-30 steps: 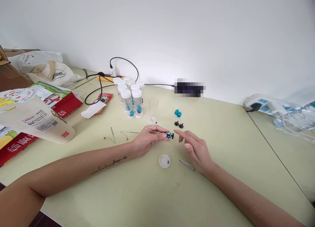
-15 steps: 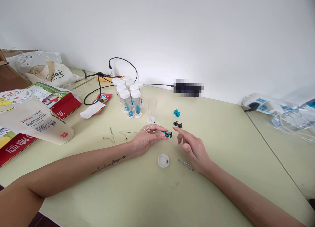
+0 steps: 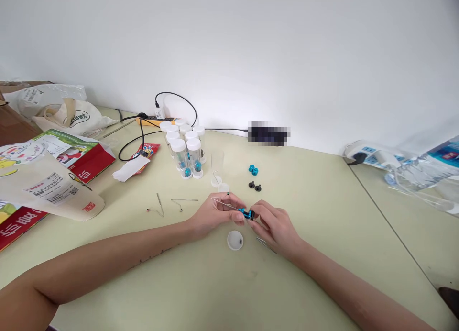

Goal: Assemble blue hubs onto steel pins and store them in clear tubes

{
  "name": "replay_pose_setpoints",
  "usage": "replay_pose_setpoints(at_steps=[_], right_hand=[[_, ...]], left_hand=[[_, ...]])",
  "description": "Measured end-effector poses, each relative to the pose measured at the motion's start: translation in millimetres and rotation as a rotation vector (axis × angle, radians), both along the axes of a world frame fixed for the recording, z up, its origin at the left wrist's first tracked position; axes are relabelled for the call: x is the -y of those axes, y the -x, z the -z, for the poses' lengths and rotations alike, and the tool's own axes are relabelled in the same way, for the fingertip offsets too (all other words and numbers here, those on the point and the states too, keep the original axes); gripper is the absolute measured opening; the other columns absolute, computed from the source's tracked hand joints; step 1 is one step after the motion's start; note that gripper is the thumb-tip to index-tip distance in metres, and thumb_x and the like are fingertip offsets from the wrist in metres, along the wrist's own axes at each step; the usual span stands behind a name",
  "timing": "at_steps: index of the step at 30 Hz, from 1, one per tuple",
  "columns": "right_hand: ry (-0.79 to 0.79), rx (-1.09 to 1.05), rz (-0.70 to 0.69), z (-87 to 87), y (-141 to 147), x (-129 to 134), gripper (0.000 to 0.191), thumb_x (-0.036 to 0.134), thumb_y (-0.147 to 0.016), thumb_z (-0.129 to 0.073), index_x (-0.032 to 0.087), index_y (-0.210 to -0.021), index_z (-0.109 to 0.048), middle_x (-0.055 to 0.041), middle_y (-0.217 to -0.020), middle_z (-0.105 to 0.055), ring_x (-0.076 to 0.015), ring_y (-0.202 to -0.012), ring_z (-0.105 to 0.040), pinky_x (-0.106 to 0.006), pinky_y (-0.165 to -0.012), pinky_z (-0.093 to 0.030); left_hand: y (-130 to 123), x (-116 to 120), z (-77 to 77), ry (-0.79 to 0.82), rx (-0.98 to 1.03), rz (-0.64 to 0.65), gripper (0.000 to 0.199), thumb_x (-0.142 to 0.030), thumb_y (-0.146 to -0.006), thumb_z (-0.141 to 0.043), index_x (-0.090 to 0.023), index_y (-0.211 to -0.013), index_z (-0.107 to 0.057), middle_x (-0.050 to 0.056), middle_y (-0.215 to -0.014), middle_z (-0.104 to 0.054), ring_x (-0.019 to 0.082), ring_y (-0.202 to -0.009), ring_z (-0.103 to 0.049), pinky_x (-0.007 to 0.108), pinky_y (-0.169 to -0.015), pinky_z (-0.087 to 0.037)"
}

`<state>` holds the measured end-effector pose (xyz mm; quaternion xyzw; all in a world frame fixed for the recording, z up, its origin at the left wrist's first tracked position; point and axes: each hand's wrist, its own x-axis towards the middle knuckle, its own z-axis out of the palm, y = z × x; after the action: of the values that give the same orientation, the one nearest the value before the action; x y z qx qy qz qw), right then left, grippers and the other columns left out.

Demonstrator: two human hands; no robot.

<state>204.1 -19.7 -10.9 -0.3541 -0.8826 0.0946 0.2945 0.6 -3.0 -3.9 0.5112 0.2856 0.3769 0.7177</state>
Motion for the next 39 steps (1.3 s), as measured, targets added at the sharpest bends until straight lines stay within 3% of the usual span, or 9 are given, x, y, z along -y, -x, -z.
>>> replay_pose_setpoints(at_steps=[4,18,21,24,27,30,34,36,39], right_hand=[[0.038,0.02,-0.055,0.2,-1,0,0.012,0.027,-0.093,-0.043,0.019,-0.083,-0.044,0.0001,-0.072,-0.048,-0.0098,-0.055,-0.037,-0.021,-0.052,-0.029],[0.457,0.046,-0.088,-24.6,-5,-6,0.031,0.038,-0.097,-0.031,0.021,-0.087,-0.055,-0.0009,-0.078,-0.057,-0.0129,-0.067,-0.048,-0.024,-0.063,-0.037],[0.584,-0.109,-0.031,-37.6,-12,-13,0.034,0.044,-0.096,-0.032,0.023,-0.098,-0.059,-0.0028,-0.086,-0.058,-0.0137,-0.07,-0.05,-0.025,-0.064,-0.039],[0.699,-0.362,0.057,-52.4,-12,-21,0.038,0.044,-0.096,-0.03,0.023,-0.11,-0.057,-0.0045,-0.093,-0.055,-0.0112,-0.062,-0.046,-0.025,-0.06,-0.04],[0.858,-0.475,-0.013,-61.6,-5,-26,0.038,0.044,-0.095,-0.033,0.022,-0.113,-0.059,-0.0059,-0.097,-0.056,-0.0111,-0.066,-0.047,-0.026,-0.063,-0.041],[0.959,-0.523,-0.062,-63.2,0,-28,0.034,0.043,-0.093,-0.042,0.021,-0.108,-0.063,-0.0051,-0.089,-0.058,-0.0113,-0.067,-0.047,-0.026,-0.064,-0.042],[0.838,-0.521,-0.117,-68.9,3,-29,0.028,0.037,-0.09,-0.049,0.018,-0.087,-0.068,-0.0032,-0.073,-0.059,-0.0118,-0.065,-0.05,-0.026,-0.062,-0.045],[0.707,-0.476,-0.116,-78.0,3,-29,0.028,0.035,-0.091,-0.049,0.018,-0.08,-0.068,-0.0029,-0.07,-0.059,-0.012,-0.062,-0.051,-0.026,-0.06,-0.046],[0.446,-0.414,-0.062,-97.1,3,-30,0.025,0.031,-0.092,-0.047,0.02,-0.083,-0.067,-0.0041,-0.078,-0.061,-0.0128,-0.066,-0.054,-0.027,-0.061,-0.047]], left_hand=[[0,4,2.6,0.0,-0.039,0.053,0.02,-0.023,-0.066,-0.076,-0.012,-0.075,-0.062,0.002,-0.058,-0.065,0.014,-0.051,-0.06,0.028,-0.054,-0.049],[-3,-1,0.6,0.015,0.012,0.026,0.02,-0.026,-0.071,-0.072,-0.012,-0.079,-0.059,0.005,-0.073,-0.066,0.016,-0.066,-0.064,0.032,-0.069,-0.051],[-5,0,-0.5,0.015,0.023,0.092,0.024,-0.029,-0.074,-0.069,-0.011,-0.086,-0.058,0.008,-0.082,-0.065,0.018,-0.073,-0.065,0.035,-0.072,-0.051],[-5,2,-0.1,0.036,0.032,0.245,0.026,-0.037,-0.08,-0.061,-0.013,-0.086,-0.053,0.009,-0.078,-0.064,0.015,-0.063,-0.062,0.031,-0.062,-0.05],[-4,1,1.1,-0.005,0.031,0.332,0.027,-0.041,-0.084,-0.052,-0.014,-0.082,-0.048,0.007,-0.072,-0.062,0.012,-0.054,-0.055,0.027,-0.055,-0.045],[-2,-2,-0.6,-0.067,0.033,0.319,0.028,-0.042,-0.085,-0.047,-0.016,-0.075,-0.043,0.006,-0.067,-0.058,0.011,-0.054,-0.049,0.025,-0.052,-0.038],[1,-5,-13.8,-0.124,0.001,0.323,0.034,-0.047,-0.085,-0.04,-0.017,-0.068,-0.04,0.005,-0.062,-0.054,0.013,-0.054,-0.046,0.025,-0.05,-0.033],[4,-6,-23.5,-0.184,-0.032,0.267,0.036,-0.045,-0.088,-0.036,-0.015,-0.071,-0.047,0.008,-0.071,-0.057,0.015,-0.062,-0.05,0.029,-0.061,-0.039],[14,-9,-33.0,-0.61,-0.278,-0.184,0.027,-0.035,-0.091,-0.038,-0.016,-0.095,-0.056,0.009,-0.089,-0.057,0.018,-0.081,-0.053,0.032,-0.076,-0.041]])
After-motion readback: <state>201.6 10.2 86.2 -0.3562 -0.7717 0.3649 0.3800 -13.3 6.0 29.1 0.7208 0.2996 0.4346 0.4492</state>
